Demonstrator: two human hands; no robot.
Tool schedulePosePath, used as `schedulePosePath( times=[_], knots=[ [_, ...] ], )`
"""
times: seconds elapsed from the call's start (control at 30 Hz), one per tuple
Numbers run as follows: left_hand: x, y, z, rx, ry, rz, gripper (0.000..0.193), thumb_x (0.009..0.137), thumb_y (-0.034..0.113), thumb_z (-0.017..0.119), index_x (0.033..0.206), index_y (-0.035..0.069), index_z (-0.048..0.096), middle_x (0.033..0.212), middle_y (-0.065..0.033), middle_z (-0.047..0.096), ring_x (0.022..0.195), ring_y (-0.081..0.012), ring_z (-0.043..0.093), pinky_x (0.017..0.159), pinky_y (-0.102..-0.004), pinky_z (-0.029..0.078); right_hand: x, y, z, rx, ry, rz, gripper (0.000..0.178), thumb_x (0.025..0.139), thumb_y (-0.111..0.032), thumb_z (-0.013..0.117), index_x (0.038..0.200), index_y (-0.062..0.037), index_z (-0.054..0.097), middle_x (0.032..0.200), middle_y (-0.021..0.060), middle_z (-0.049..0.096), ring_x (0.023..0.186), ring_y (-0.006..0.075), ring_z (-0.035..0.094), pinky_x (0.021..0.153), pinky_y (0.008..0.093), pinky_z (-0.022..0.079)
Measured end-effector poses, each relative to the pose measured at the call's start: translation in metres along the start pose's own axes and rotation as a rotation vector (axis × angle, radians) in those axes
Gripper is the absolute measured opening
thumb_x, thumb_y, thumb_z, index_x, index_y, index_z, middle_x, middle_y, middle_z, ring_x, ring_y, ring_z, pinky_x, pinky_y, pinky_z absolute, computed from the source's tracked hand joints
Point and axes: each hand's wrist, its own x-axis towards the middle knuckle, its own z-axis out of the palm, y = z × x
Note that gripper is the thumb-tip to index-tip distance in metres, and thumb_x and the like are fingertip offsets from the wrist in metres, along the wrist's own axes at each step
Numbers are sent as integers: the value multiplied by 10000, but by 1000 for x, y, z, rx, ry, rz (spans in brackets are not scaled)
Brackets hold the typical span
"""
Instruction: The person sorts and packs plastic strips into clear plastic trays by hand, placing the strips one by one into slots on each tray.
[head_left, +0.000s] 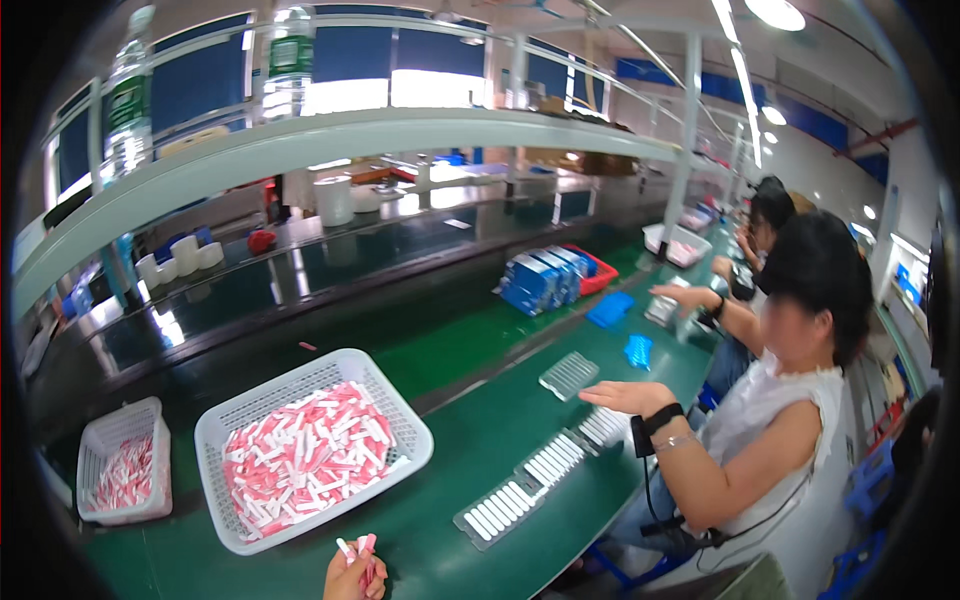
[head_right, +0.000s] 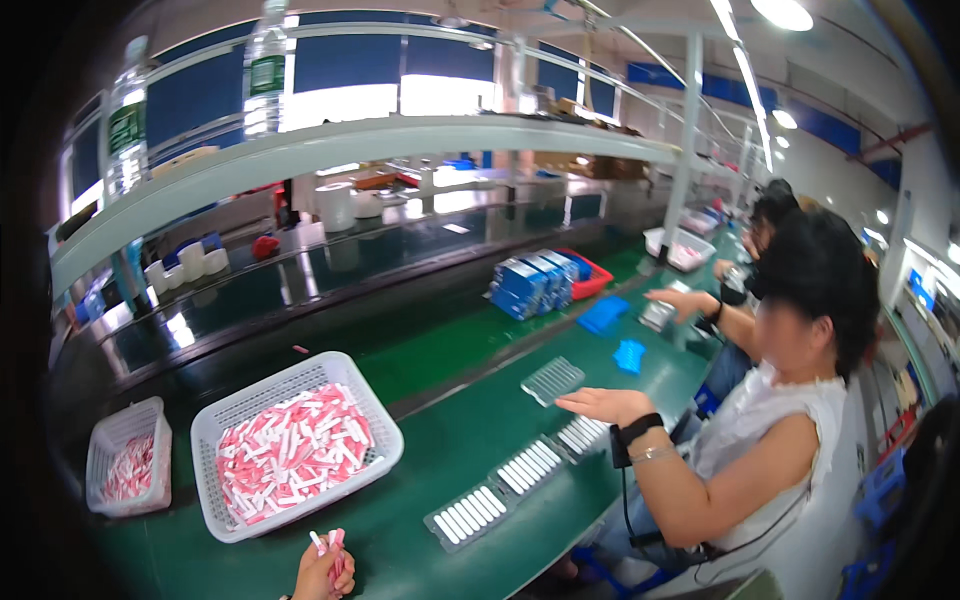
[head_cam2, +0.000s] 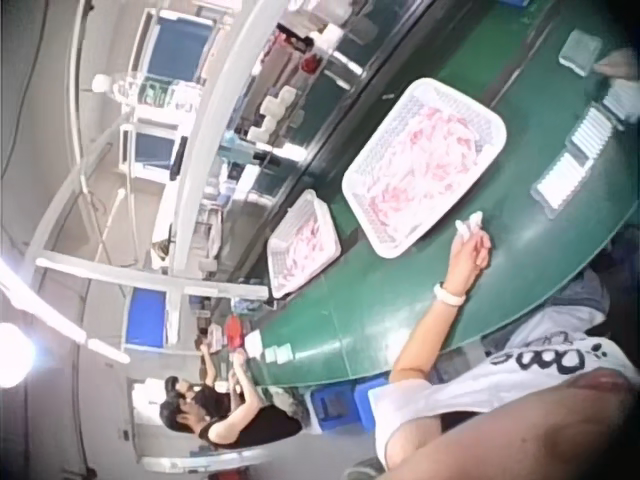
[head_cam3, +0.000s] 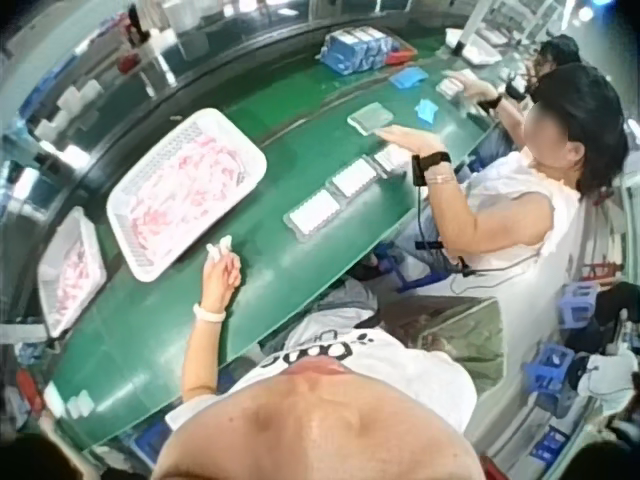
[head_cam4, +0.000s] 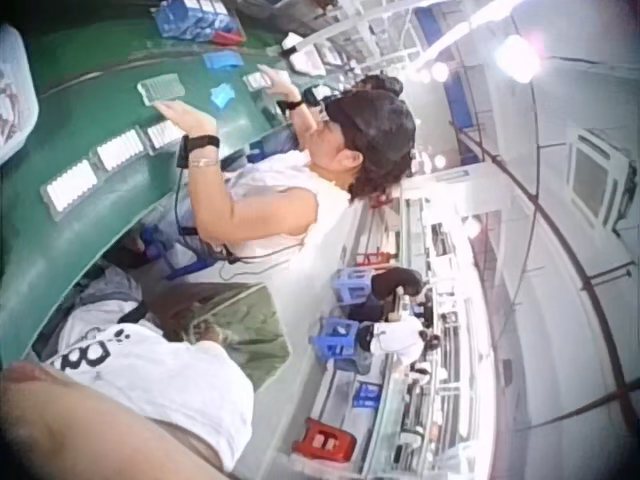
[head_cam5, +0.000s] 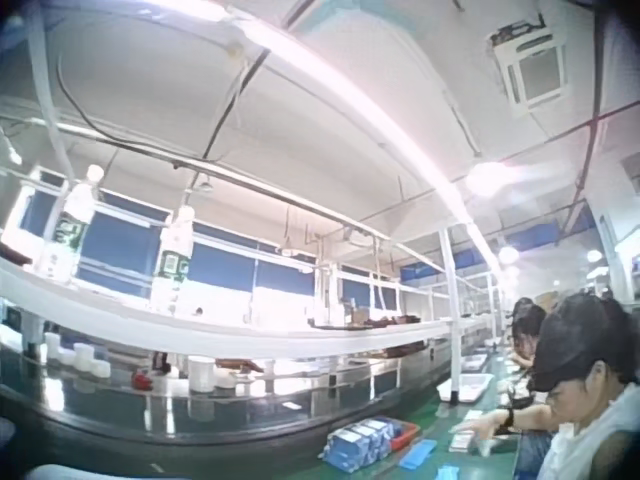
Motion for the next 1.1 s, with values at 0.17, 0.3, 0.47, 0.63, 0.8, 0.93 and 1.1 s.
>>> schedulePosePath(
  times=[0.17, 0.3, 0.47, 0.63, 0.8, 0.93, 1.1],
  knots=[
    [2, -5, -5, -20, 69, 0, 190, 967, 178, 467, 1140, 99, 467, 749, -23, 528, 434, -62, 364, 397, -184, 310, -91, 78, 9, -82, -110, 257, 523, 685, -293, 707, 1188, -209, 590, 1367, 50, 435, 1292, 304, 339, 980, 462, 343],
    [8, -8, -9, 38, 108, 70, 113, 974, 191, 433, 1027, 92, 449, 657, -86, 541, 406, -92, 365, 374, -219, 287, -79, 91, 6, 262, 275, 283, 307, 825, -158, 600, 1127, -105, 599, 1138, 129, 543, 1116, 312, 475, 935, 512, 337],
    [9, -2, 4, 19, 69, -9, 239, 967, 167, 462, 1196, 98, 465, 770, -21, 535, 433, -61, 366, 404, -190, 313, -84, 29, -131, 784, 1117, -486, 107, 848, 5, 515, 913, -22, 596, 777, 114, 584, 690, 291, 550, 654, 331, 435],
    [4, -2, -2, 36, 120, -8, 257, 958, 139, 457, 1212, 98, 455, 775, -22, 522, 445, -61, 367, 410, -190, 312, -203, -142, -280, 856, 898, -1439, 202, 706, 57, 637, 868, -63, 625, 791, 67, 603, 635, 224, 534, 582, 332, 443],
    [7, -1, 0, 21, 52, -16, 234, 953, 121, 434, 1185, 97, 446, 802, -48, 550, 454, -72, 393, 411, -194, 323, -248, -327, -348, 339, 736, -1997, 335, 697, -62, 597, 1029, -89, 558, 875, 41, 540, 870, 217, 543, 687, 330, 449],
    [-2, -3, 2, 72, 38, -15, 211, 967, 155, 447, 1166, 84, 454, 776, -48, 554, 447, -70, 393, 408, -197, 330, -177, -456, -333, -106, 1019, -1812, 605, 749, -155, 655, 1315, -164, 440, 1204, 78, 519, 1180, 261, 455, 793, 391, 434],
    [1, -5, 4, 151, 24, 12, 216, 979, 214, 459, 1136, 68, 472, 743, -32, 543, 456, -55, 393, 406, -182, 319, -122, -503, -321, -477, 712, -1658, 609, 730, -164, 670, 1296, -144, 448, 1299, 65, 487, 1233, 245, 447, 994, 484, 357]
  ],
)
